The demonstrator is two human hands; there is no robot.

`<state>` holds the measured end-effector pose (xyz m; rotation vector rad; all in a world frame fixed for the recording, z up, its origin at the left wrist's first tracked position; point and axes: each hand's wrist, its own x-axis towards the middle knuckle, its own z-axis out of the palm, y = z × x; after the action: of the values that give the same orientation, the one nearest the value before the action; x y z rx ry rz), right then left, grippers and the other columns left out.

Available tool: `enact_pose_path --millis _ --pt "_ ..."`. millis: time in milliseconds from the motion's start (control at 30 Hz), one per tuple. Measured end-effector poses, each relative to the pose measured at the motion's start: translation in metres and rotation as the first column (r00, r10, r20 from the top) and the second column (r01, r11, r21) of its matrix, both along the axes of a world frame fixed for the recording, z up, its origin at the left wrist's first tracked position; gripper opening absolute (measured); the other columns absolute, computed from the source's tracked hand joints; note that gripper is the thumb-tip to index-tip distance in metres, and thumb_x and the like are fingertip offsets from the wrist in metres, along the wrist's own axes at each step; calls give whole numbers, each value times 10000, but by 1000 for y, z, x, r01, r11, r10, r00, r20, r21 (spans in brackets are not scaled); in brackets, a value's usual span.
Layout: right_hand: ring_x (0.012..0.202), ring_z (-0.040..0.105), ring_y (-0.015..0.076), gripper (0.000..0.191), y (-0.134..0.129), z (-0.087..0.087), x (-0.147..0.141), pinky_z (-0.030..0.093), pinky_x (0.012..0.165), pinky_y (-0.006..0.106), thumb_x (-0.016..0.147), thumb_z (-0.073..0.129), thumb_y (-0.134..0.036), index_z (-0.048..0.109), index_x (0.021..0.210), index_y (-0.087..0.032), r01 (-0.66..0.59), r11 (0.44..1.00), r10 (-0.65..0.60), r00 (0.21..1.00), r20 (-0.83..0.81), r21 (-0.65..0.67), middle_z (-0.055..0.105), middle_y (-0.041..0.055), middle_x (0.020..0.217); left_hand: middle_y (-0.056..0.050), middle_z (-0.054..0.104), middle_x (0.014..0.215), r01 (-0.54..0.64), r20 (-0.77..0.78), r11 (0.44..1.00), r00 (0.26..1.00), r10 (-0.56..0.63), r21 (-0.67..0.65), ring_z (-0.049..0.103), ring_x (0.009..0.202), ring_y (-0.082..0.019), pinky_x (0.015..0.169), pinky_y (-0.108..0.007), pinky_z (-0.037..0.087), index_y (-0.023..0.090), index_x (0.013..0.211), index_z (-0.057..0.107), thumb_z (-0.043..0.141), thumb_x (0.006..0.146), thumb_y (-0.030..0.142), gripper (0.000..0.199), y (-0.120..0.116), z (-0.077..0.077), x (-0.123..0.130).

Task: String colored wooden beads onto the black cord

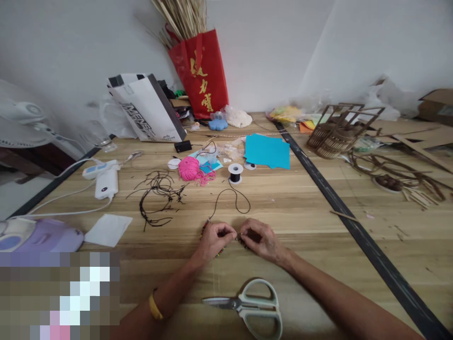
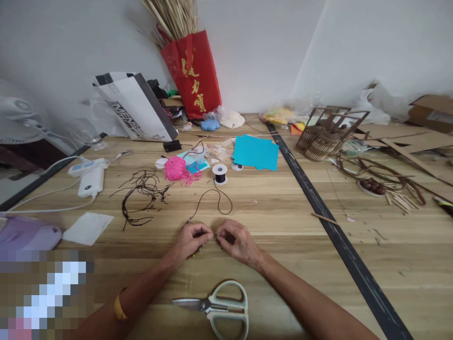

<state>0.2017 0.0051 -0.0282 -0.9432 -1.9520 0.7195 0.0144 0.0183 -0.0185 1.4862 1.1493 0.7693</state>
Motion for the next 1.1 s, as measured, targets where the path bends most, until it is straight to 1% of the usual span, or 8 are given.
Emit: enact_pose_path --millis 200,467,567,700,900,1100 --pt "650 543 131 83 -1 4 0 433 583 237 871 544 -221 581 814 -173 -14 1000 14 1000 2 -2 599 34 727 -22 645 614 16 -3 1000 1000 -16 18 545 576 -104 571 -194 414 115 673 681 614 686 230 133 0 -2 0" --pt "647 545 137 83 -1 7 -1 437 593 244 869 544 -215 583 808 -174 -11 1000 11 1000 1 -1 602 39 721 -19 643 605 11 -21 1000 1000 -11 0 537 570 -102 565 -192 415 120 666 681 615 686 221 122 0 4 1" --pt "649 543 137 95 -1 8 -1 437 591 243 874 534 -213 583 802 -175 -16 1000 16 1000 -3 3 598 38 716 -15 632 590 7 -14 1000 1000 -7 -8 528 556 -100 540 -188 405 122 663 680 624 684 240 133 0 4 1" --pt "656 547 139 103 0 8 -1 436 592 245 880 533 -221 585 804 -177 -26 1000 26 1000 -9 14 599 39 724 -16 636 593 8 -9 1000 1000 -8 0 533 560 -104 550 -195 412 126 658 677 639 681 264 145 0 4 1" --pt "669 552 141 83 0 7 -1 437 603 245 873 540 -201 594 816 -175 -40 999 40 999 -3 18 604 40 732 -21 642 603 10 -20 1000 1000 -10 2 537 573 -106 565 -197 416 121 664 684 620 683 234 131 0 5 1" --pt "674 560 146 118 0 7 -1 446 606 249 887 539 -241 604 816 -174 -44 999 44 999 0 7 609 44 729 -19 639 599 14 -34 1000 999 -14 12 540 573 -110 561 -196 411 129 665 689 618 678 255 145 -1 5 1"
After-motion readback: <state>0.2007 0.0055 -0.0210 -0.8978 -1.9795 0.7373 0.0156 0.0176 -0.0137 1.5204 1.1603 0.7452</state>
